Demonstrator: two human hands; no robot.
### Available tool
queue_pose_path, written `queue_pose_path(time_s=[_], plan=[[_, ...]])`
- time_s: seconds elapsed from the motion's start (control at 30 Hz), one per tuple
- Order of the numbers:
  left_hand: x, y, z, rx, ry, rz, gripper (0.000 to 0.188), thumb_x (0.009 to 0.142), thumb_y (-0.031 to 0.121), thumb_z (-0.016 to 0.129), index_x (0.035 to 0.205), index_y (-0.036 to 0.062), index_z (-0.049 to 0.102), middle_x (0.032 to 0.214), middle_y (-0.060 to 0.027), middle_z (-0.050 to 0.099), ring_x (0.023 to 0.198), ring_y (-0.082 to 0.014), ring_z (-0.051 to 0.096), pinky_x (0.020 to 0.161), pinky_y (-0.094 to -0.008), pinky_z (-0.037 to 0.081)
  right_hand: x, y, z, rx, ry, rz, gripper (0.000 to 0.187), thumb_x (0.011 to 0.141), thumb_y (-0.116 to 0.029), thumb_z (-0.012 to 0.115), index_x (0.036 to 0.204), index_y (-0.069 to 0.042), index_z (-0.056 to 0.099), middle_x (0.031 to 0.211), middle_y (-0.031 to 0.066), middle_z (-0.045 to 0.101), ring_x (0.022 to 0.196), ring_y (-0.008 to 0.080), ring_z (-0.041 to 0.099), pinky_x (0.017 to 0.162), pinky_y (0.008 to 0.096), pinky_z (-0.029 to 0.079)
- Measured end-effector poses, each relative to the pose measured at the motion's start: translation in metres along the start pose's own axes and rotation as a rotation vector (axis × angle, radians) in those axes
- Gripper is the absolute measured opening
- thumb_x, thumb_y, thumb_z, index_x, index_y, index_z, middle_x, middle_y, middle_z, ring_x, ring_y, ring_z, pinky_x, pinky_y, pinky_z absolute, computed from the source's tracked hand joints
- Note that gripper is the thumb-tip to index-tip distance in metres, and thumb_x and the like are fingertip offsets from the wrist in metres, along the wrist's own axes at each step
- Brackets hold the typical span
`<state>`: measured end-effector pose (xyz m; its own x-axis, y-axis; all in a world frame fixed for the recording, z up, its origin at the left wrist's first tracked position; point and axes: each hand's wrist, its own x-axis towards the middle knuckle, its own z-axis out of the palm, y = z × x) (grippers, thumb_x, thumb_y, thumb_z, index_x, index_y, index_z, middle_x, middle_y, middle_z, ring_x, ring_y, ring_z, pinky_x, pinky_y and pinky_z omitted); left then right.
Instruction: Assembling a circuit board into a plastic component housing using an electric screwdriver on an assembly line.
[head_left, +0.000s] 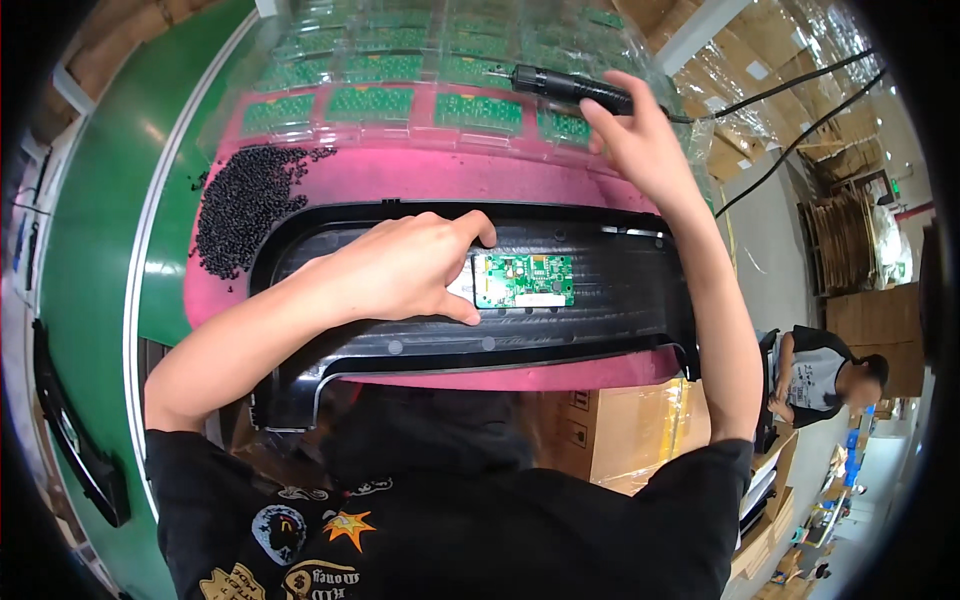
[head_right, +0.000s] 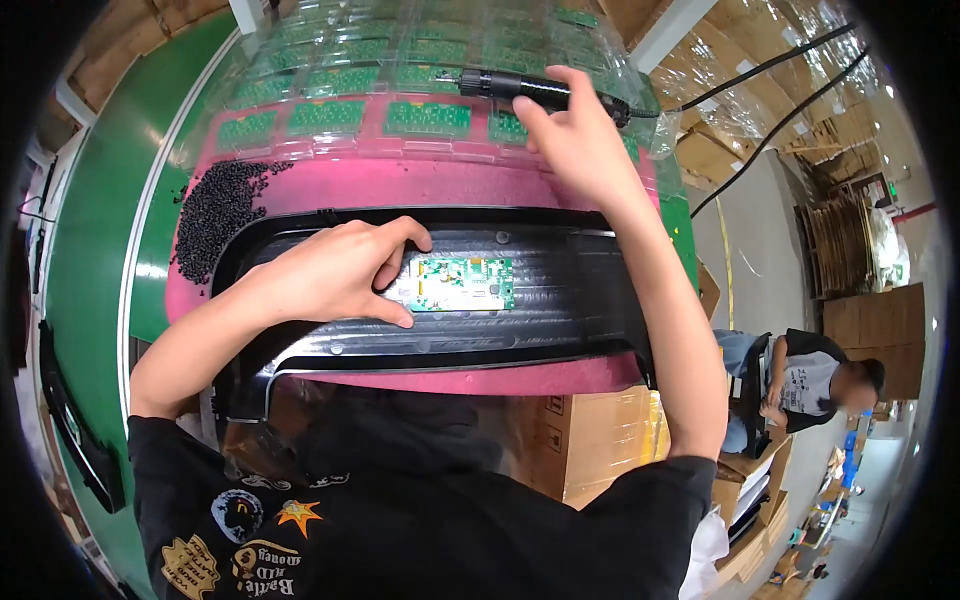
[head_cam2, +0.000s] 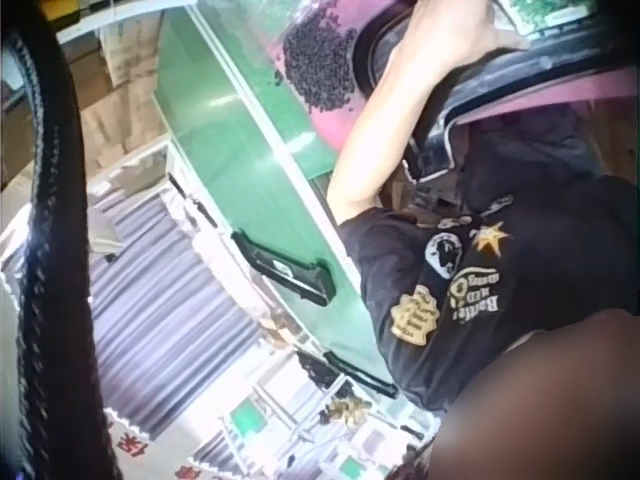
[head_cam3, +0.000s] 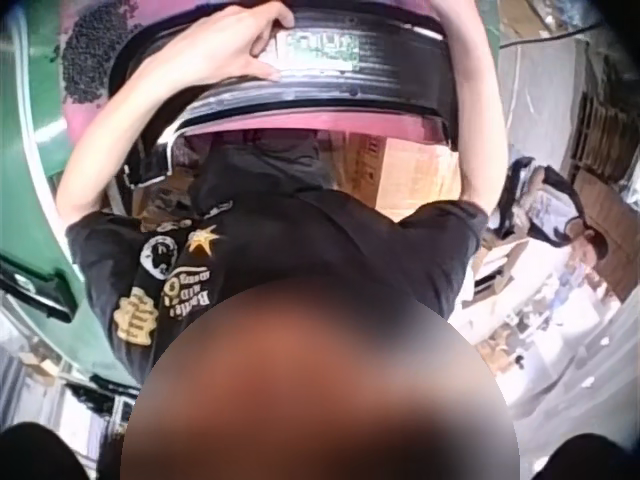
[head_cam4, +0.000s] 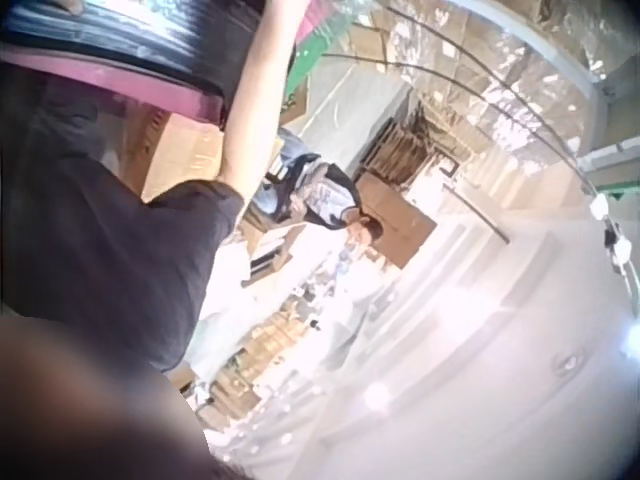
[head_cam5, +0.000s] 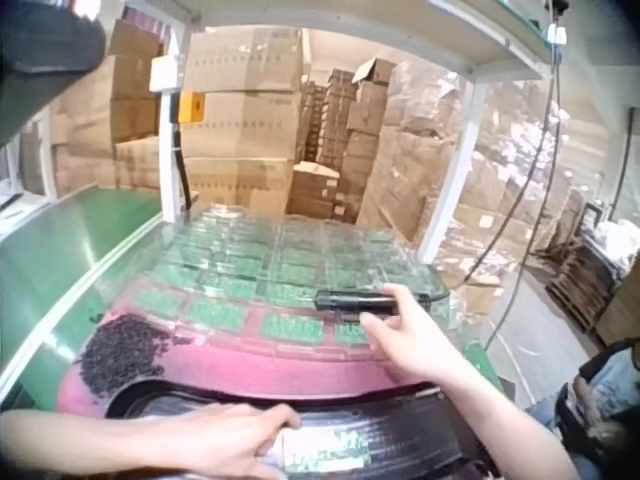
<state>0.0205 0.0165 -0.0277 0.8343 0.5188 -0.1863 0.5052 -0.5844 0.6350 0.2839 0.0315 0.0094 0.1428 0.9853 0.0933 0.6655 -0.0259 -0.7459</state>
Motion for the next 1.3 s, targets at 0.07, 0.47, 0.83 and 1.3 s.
queue_pose_path(time_s=[0.07,0.47,0.83,1.3], plan=[[0.001,0.001,0.0,-0.018,0.002,-0.002,0.065,0.072,0.027,0.083,0.121,0.0006,0.05,0.069,-0.0074,0.054,0.068,-0.0245,0.059,0.064,-0.0387,0.046,0.031,0.005,0.005,0.025,-0.088,0.167,0.063,0.094,-0.042,0.058,0.139,-0.003,0.039,0.069,0.0066,0.06,0.056,0.0125,0.056,0.051,0.028,0.046],[-0.013,0.0,-0.006,-0.16,0.489,0.213,0.03,0.083,0.017,0.075,0.101,-0.001,0.059,0.071,-0.0075,0.054,0.062,-0.0178,0.054,0.057,-0.0331,0.046,-0.003,-0.013,0.036,0.639,0.161,-0.033,0.028,0.099,-0.015,0.056,0.124,-0.007,0.045,0.106,0.0155,0.062,0.094,0.0237,0.067,0.073,0.0364,0.059],[-0.015,0.011,0.001,-0.056,0.692,0.463,0.034,0.072,0.018,0.085,0.089,-0.0018,0.063,0.08,-0.0105,0.065,0.071,-0.0245,0.064,0.063,-0.0338,0.052,-0.097,-0.051,0.047,0.547,0.351,-0.668,0.094,0.091,0.005,0.06,0.153,-0.017,-0.006,0.125,0.0268,0.052,0.105,0.0302,0.064,0.093,0.0441,0.054],[-0.012,0.014,0.003,0.088,0.674,0.66,0.015,0.075,0.0,0.073,0.083,-0.0021,0.061,0.075,-0.0113,0.061,0.067,-0.028,0.06,0.058,-0.0361,0.048,-0.111,-0.057,0.026,1.377,-0.039,-0.54,0.038,0.098,-0.035,0.047,0.124,-0.008,0.044,0.073,-0.0005,0.046,0.059,0.0103,0.044,0.063,0.0296,0.041]])
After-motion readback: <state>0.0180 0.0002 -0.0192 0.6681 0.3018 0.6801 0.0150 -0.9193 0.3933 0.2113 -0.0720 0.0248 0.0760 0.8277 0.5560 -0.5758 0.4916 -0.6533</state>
